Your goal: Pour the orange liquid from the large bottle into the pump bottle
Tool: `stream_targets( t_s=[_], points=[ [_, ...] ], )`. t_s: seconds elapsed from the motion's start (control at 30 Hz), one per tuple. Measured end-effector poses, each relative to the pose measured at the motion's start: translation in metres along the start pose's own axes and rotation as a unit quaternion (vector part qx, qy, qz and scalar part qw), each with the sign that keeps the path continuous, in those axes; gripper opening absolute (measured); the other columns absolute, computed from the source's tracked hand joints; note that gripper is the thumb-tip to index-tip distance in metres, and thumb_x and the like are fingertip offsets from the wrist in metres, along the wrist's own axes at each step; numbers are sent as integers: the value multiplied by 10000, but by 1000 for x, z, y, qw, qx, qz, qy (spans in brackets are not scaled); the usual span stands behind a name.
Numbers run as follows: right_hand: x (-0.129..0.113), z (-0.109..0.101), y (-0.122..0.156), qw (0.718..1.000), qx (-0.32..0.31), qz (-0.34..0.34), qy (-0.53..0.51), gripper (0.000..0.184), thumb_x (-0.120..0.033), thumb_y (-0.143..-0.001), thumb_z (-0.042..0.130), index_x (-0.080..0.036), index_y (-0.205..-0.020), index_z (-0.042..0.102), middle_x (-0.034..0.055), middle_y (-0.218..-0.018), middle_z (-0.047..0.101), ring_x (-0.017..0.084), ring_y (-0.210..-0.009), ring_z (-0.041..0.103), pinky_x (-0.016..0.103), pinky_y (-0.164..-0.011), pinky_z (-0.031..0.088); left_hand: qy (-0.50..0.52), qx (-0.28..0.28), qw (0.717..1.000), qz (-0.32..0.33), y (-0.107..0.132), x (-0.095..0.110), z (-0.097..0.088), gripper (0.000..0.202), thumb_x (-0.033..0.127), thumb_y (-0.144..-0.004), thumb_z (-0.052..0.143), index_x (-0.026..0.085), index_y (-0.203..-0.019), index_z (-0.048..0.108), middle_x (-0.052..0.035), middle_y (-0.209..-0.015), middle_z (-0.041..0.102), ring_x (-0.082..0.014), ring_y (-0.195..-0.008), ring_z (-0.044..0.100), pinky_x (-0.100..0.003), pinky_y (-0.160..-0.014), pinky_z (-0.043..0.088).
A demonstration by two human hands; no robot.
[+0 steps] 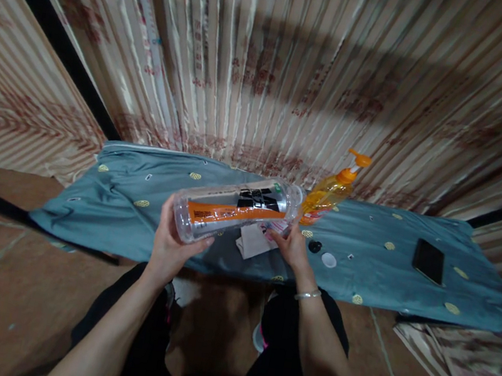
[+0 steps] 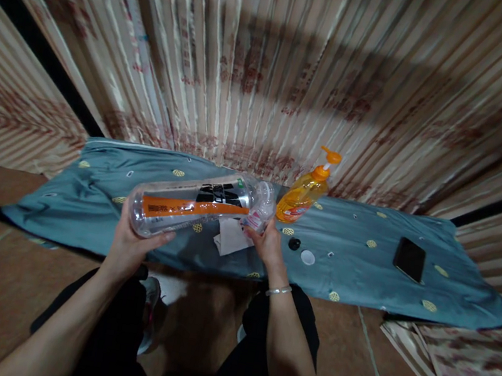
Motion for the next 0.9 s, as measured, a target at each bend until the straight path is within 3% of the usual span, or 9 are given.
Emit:
stream_targets(
  t_s=[0.33,0.53,0.67,0.9],
  points=[
    [4,0,0,1000,0,-8,-7,591,-664,-753,854,-245,-1097,621,82,-949,776,322,-913,746,437,-834,586,-1,-6,1000,-5,-1,-4,1,1146,467,-478,1131,251,-1465,590,-139,-1483,684,-403,-1413,678,-521,-1193,595],
    [1,1,4,1000,6,5,-3,540,-608,-767,864,-257,-1102,627,81,-961,797,329,-919,771,435,-817,593,6,-18,1000,-11,2,-10,0,1085,441,-518,1123,260,-1445,591,-122,-1414,724,-364,-1324,736,-485,-1120,645],
    [-3,2,8,1000,26,1,-2,522,-650,-779,841,-270,-1062,623,52,-876,762,312,-878,759,409,-769,578,21,-13,1000,-11,3,-14,0,1054,395,-523,1125,261,-1426,597,-102,-1360,752,-321,-1231,779,-417,-1028,689],
    [-12,2,14,999,40,28,12,509,-653,-747,841,-280,-958,565,67,-867,752,317,-872,755,401,-758,564,79,-20,995,-51,3,-20,2,1076,322,-517,1127,280,-1438,573,-73,-1330,764,-281,-1180,799,-403,-1032,688]
  ],
)
Point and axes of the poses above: each hand's wrist, its own y-axis away from the middle knuckle, its own z-axis out of the palm, x = y × z, the point moved 4 cm from there along -y, towards the middle knuckle
